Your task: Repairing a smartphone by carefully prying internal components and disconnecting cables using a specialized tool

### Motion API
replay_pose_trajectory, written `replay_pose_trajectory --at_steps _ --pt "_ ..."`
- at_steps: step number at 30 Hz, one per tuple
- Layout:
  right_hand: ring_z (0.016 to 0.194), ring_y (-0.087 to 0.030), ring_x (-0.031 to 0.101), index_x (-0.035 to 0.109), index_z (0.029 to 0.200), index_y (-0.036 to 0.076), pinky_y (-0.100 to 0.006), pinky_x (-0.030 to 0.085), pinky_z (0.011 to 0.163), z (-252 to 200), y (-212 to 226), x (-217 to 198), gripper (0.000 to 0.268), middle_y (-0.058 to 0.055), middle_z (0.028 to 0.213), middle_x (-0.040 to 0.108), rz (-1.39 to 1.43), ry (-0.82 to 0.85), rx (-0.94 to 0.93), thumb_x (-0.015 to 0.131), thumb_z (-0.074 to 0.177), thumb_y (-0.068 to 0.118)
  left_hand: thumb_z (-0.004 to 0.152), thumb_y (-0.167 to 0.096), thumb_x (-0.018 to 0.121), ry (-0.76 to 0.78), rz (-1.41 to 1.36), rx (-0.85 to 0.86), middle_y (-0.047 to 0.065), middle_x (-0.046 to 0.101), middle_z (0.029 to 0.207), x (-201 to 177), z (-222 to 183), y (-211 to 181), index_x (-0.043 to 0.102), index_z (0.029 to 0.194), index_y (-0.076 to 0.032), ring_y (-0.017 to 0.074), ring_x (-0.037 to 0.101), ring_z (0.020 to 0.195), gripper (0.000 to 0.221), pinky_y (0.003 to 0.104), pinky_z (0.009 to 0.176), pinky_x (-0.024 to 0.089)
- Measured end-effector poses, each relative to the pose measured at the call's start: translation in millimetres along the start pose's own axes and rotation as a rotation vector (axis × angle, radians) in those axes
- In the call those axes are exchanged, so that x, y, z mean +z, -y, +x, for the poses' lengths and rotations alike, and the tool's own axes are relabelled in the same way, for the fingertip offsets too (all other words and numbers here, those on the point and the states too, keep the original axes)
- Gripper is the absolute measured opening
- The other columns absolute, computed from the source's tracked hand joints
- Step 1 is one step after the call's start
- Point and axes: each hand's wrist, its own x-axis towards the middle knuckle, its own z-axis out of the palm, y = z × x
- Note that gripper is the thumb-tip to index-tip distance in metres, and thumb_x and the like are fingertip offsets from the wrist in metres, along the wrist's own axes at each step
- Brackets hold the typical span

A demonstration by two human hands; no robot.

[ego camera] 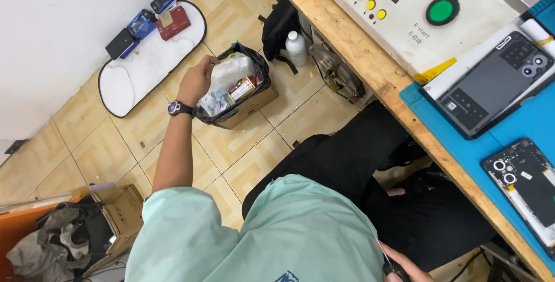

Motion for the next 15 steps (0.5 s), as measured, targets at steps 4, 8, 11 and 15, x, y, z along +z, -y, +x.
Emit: replay_pose_trajectory --at_steps 4,8,11,15 --pt "0.091 -0.012 0.041 0.040 0.138 0.003 -0.027 0.030 0.078 10 -57 -30 0.058 -0.009 0.121 0.058 -0.126 0.159 -0.048 0.055 0.082 0.008 0.087 -0.011 0.054 0.122 0.196 -0.101 0.017 0.045 0.107 11 12 58 0.035 0.136 -0.024 0.0376 0.048 0.102 0.054 0.051 0.088 0.036" --pt "0.045 -0.006 0.042 0.031 0.144 0.009 -0.023 0.031 0.043 8 -121 -65 0.068 -0.007 0.064 0.059 0.133 0.288 0.157 0.055 0.083 -0.008 0.077 0.001 0.069 -0.056 0.061 -0.127 0.015 0.051 0.098 15 17 68 0.052 0.124 -0.013 0.0298 0.058 0.082 0.053 0.041 0.081 0.045" --pt "0.040 -0.007 0.038 0.054 0.131 -0.001 -0.020 0.029 0.040 -15 11 27 0.050 -0.005 0.051 0.052 0.084 -0.145 -0.133 0.058 0.082 0.010 0.076 -0.002 0.072 -0.159 0.050 -0.072 0.011 0.067 0.075 17 22 53 0.069 0.090 -0.006 0.0254 0.064 0.071 0.015 0.038 0.067 0.048" --pt "0.045 -0.012 0.053 0.054 0.135 0.028 -0.023 0.045 0.047 -21 71 34 0.053 -0.007 0.052 0.065 -0.145 -0.239 0.319 0.058 0.083 0.020 0.086 -0.009 0.064 -0.105 0.050 0.115 0.013 0.068 0.082 6 32 59 0.069 0.090 -0.004 0.0270 0.063 0.077 0.009 0.038 0.070 0.043"
